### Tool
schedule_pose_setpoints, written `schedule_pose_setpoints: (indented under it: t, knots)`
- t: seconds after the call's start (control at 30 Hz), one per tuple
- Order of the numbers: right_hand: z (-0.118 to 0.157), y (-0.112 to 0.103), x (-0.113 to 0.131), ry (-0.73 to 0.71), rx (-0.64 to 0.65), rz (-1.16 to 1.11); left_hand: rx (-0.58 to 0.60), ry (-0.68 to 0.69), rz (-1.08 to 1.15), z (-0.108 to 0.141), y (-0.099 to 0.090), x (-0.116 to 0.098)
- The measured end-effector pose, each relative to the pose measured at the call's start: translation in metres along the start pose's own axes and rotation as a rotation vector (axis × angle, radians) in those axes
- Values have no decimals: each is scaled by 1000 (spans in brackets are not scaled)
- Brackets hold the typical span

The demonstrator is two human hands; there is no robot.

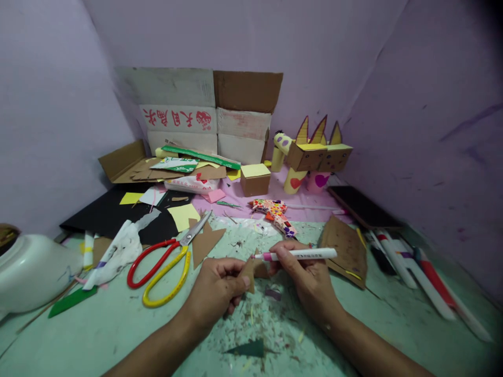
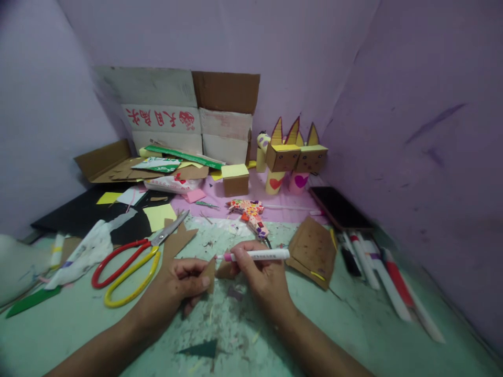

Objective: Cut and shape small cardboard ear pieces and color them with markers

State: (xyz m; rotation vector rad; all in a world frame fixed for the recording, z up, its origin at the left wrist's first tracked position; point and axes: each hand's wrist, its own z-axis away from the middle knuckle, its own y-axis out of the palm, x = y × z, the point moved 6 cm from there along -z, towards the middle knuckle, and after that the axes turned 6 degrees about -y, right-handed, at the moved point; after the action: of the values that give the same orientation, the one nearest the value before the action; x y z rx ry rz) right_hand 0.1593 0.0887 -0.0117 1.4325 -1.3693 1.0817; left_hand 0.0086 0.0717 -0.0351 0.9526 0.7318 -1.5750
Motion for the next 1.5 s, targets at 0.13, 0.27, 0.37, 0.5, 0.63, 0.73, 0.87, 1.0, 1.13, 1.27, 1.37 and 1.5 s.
schedule_pose_setpoints:
  t: [0.13,0.27,0.37,0.5,0.63,0.73,0.87,1.0,1.13,1.27,1.37,1.5]
  knots:
    - [2,-1,-6,62,23,-19,7,14,16,0,0,0]
    - [4,-2,-9,68,30,-75,5,1,40,0,0,1]
    - [3,-4,-5,5,-14,-82,13,-12,45,0,0,1]
    - [0,-1,-1,-18,5,-36,20,-22,48,1,1,1]
    - [1,0,-2,10,33,-7,12,-4,44,0,1,1]
    - [4,2,-6,64,73,0,16,7,54,-1,0,2]
    - [5,2,-10,76,83,-57,22,3,81,-3,-1,3]
    - [2,-2,-5,-14,15,-92,14,-12,90,-3,-1,4]
    - [1,0,-1,-18,17,-39,-1,-9,75,-2,-2,3]
    - [3,3,-2,23,69,-36,-3,-1,74,-3,-2,4]
    - [6,3,-8,86,101,-48,-8,-11,85,-3,-2,5]
    - [7,3,-13,115,106,-90,-14,-1,98,-4,-3,4]
